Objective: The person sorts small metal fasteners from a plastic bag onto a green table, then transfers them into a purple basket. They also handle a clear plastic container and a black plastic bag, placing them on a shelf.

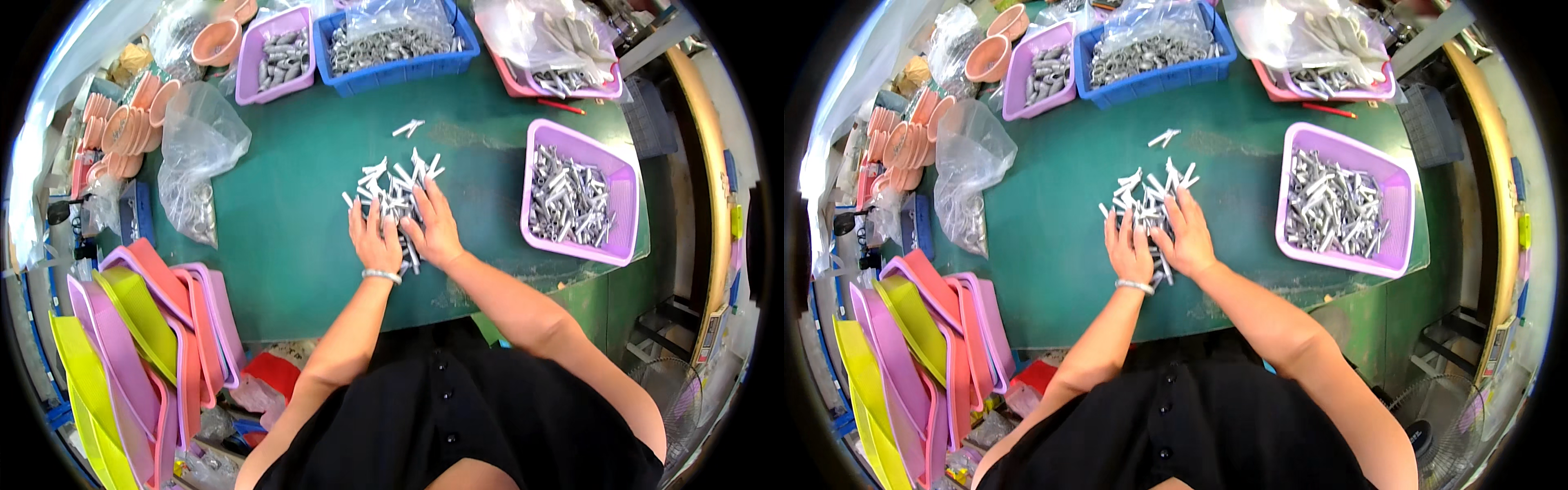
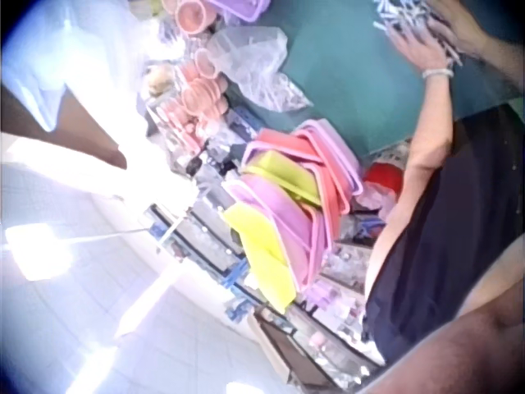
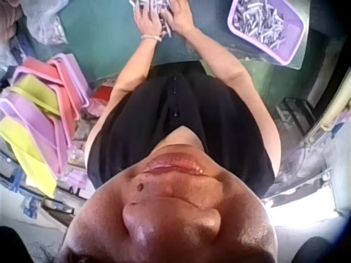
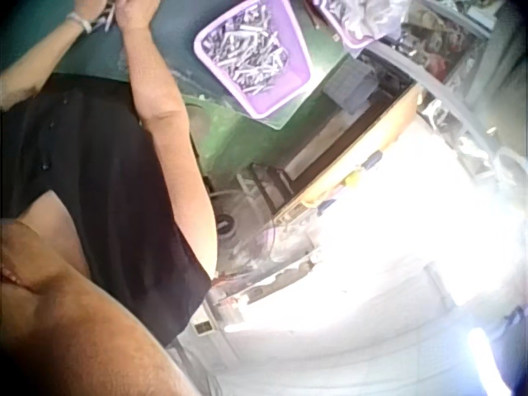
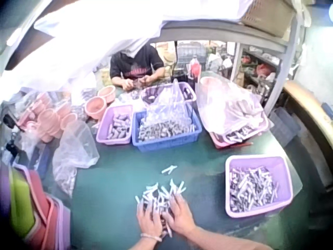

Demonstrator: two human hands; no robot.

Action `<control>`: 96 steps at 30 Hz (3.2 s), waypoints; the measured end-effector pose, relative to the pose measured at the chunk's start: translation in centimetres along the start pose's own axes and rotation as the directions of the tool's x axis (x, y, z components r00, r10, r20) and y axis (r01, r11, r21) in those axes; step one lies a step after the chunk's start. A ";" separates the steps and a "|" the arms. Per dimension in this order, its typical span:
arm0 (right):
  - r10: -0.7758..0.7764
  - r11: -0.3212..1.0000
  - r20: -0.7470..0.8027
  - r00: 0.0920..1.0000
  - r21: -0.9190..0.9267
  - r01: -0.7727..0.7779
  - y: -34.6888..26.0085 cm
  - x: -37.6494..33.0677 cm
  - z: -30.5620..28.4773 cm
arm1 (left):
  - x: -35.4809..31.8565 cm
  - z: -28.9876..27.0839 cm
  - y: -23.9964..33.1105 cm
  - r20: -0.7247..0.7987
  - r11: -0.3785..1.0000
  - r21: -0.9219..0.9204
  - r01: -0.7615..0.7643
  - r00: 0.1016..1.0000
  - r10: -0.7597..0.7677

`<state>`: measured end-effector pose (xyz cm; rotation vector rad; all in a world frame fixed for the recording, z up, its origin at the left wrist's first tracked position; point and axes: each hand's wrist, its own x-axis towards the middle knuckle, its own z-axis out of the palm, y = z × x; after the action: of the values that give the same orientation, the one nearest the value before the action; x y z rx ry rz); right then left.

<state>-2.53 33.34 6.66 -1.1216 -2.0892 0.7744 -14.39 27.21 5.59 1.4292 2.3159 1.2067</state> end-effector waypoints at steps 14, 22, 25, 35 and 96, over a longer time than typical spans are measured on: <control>0.532 0.165 0.195 0.824 0.931 -0.326 -0.9 1.4 1.1 | 0.7 1.1 -0.9 -0.107 0.763 -0.606 0.226 0.927 -0.360; 0.485 0.595 0.105 0.868 0.688 -0.415 -1.0 2.5 0.5 | 1.7 0.8 0.0 0.050 0.388 -0.845 0.367 0.777 -0.627; 0.467 0.577 0.089 0.880 0.723 -0.379 -0.9 2.2 1.0 | 2.8 0.2 1.2 0.163 0.239 -0.875 0.422 0.720 -0.674; 0.536 0.628 0.184 0.824 0.564 -0.535 -0.4 4.3 0.6 | 4.0 3.6 3.8 0.069 0.789 -0.526 0.319 0.940 -0.334; -0.302 0.737 0.605 0.737 -0.343 0.583 5.0 11.4 -5.4 | 9.9 1.5 1.7 0.437 0.938 0.242 -0.248 0.891 0.122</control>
<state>-0.95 46.56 9.24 -0.5866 -3.0064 0.2660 -17.70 36.35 8.37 1.8331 2.1484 0.5227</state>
